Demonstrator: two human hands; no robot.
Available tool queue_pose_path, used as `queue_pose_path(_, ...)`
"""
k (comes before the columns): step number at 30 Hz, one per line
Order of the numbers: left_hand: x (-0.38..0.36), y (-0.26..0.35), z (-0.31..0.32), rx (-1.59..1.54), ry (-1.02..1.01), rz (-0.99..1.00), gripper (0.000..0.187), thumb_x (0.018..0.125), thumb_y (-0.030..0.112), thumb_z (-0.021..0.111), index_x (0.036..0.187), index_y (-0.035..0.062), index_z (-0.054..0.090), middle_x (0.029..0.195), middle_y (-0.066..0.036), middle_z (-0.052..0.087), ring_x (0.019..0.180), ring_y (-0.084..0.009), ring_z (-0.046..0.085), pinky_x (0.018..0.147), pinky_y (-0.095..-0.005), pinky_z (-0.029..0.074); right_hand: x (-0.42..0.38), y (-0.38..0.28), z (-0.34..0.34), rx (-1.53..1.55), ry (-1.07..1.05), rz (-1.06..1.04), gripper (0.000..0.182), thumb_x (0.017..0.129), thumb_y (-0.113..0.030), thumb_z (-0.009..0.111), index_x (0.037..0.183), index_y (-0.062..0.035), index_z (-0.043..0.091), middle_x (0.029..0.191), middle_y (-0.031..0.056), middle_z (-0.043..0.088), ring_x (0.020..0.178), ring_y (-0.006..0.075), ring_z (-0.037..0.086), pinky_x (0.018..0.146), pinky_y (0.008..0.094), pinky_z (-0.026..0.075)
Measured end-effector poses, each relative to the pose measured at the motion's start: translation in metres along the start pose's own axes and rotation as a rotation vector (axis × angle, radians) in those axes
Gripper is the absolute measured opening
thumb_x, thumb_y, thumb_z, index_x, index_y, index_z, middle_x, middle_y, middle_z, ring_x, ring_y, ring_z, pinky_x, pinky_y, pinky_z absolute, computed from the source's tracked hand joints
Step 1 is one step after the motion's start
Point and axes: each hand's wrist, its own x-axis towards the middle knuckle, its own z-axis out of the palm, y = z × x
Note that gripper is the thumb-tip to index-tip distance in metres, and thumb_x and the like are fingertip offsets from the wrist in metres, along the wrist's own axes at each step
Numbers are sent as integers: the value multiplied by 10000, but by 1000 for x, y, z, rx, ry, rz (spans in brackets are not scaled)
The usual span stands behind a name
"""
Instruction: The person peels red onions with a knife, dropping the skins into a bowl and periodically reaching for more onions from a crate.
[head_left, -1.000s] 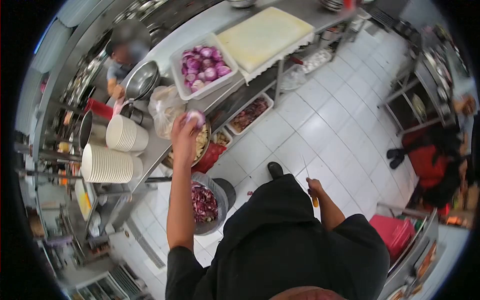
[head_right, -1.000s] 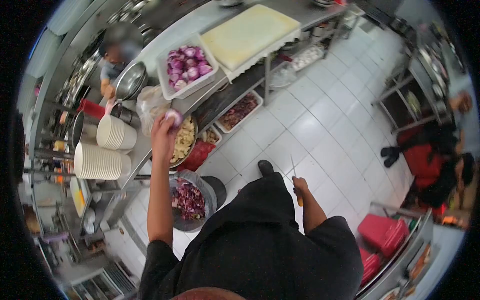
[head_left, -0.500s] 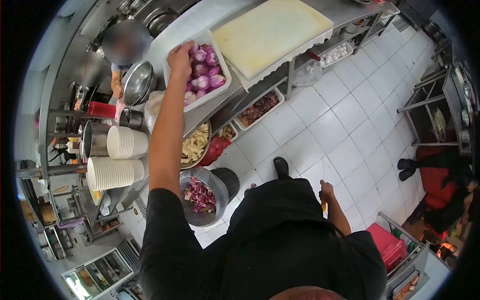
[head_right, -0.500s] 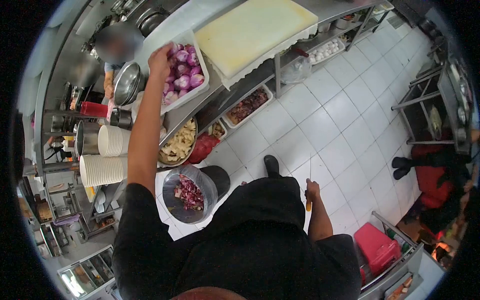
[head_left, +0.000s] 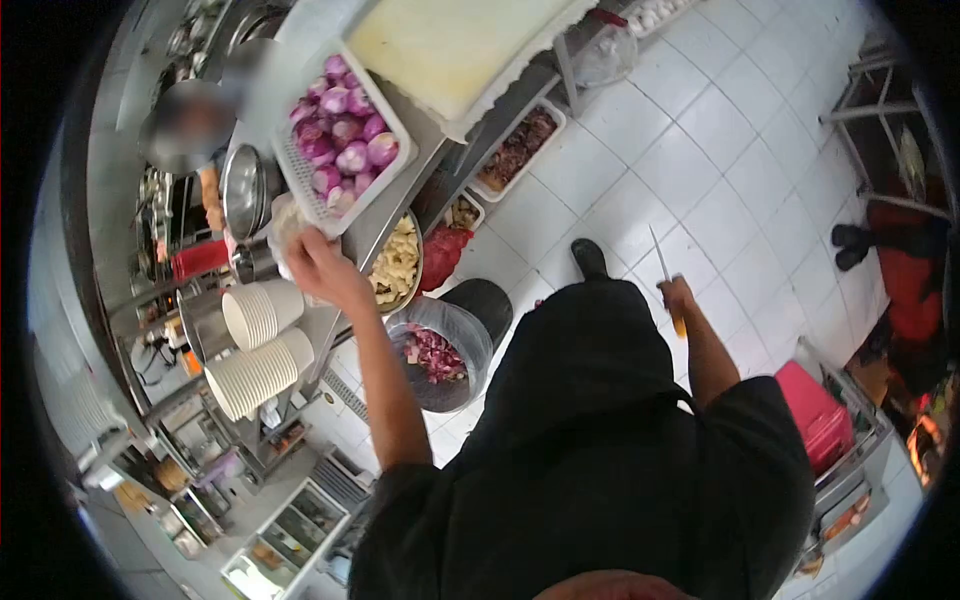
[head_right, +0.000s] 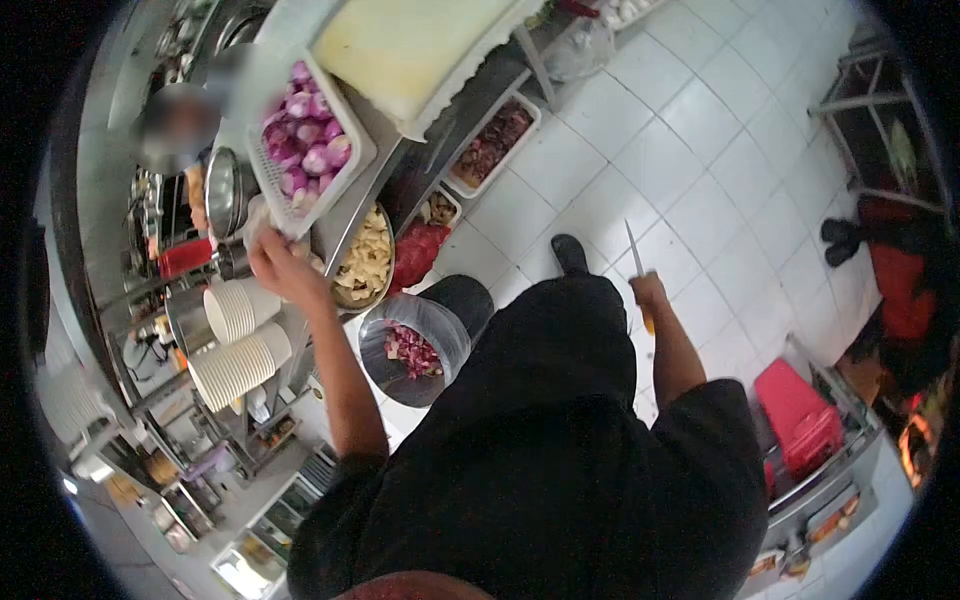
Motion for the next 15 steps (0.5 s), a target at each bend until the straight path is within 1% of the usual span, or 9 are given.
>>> queue_pose_path(1, -19, -34, -12, 66, -53, 8, 210, 902, 146, 656, 1015, -24, 607, 964, -65, 609, 837, -150, 552, 732, -304, 471, 17, -5, 3, -288, -119, -358, 251, 808, -187, 624, 948, 17, 578, 734, 182, 644, 685, 295, 634, 595, 400, 496)
queue_pose_path(3, -44, -72, -25, 250, -164, 31, 229, 882, 151, 683, 1018, -17, 607, 987, -74, 603, 836, -168, 544, 735, -313, 455, 50, -18, 9, -916, 73, -1249, 288, 816, -203, 588, 876, 69, 515, 636, 150, 586, 532, 234, 580, 461, 381, 457)
queue_pose_path(5, -52, -86, -32, 495, -272, 67, 252, 865, 156, 705, 1028, -11, 609, 1022, -88, 599, 852, -182, 541, 757, -316, 453, 30, -80, 13, -536, -79, -1078, 292, 840, -214, 590, 864, 68, 521, 616, 132, 571, 505, 220, 564, 447, 370, 450)
queue_pose_path(6, -48, -89, -37, 639, -350, 71, 331, 844, 171, 728, 1094, -13, 610, 1111, -153, 597, 942, -263, 575, 830, -352, 471, 16, -115, 14, -260, -223, -876, 295, 853, -220, 591, 858, 68, 524, 606, 124, 564, 492, 213, 556, 440, 365, 447)
queue_pose_path(9, -30, -115, -49, 868, -546, 467, 417, 838, 181, 730, 1182, -12, 594, 1173, -204, 586, 1044, -343, 579, 905, -408, 466, -33, -235, 16, 404, -492, -284, 315, 886, -237, 597, 888, 69, 520, 590, 105, 544, 464, 195, 534, 427, 349, 442)
queue_pose_path(11, -27, -112, -47, 871, -610, 360, 410, 838, 166, 724, 1192, -8, 613, 1182, -236, 581, 1097, -391, 563, 935, -460, 450, -29, -264, 43, 548, -458, -211, 238, 888, -184, 592, 763, 5, 519, 589, 82, 509, 513, 178, 542, 402, 328, 430)
queue_pose_path(13, -23, -114, -46, 871, -655, 323, 373, 842, 153, 718, 1167, -10, 633, 1167, -229, 591, 1091, -384, 565, 945, -463, 445, -31, -294, 62, 634, -497, -144, 257, 885, -196, 598, 780, 28, 526, 607, 117, 549, 499, 201, 557, 422, 342, 453)
queue_pose_path(14, -23, -115, -43, 948, -629, 419, 293, 846, 130, 713, 1094, -21, 676, 1099, -211, 623, 1032, -367, 595, 897, -438, 479, -26, -303, 71, 635, -559, -189, 257, 890, -195, 591, 797, 37, 529, 627, 131, 563, 500, 208, 563, 425, 344, 457)
queue_pose_path(15, -21, -114, -41, 961, -619, 367, 281, 845, 126, 715, 1080, -23, 682, 1079, -205, 630, 996, -358, 606, 866, -424, 492, -17, -310, 82, 637, -621, -235, 258, 895, -194, 584, 813, 45, 532, 648, 145, 577, 501, 215, 570, 428, 347, 461)
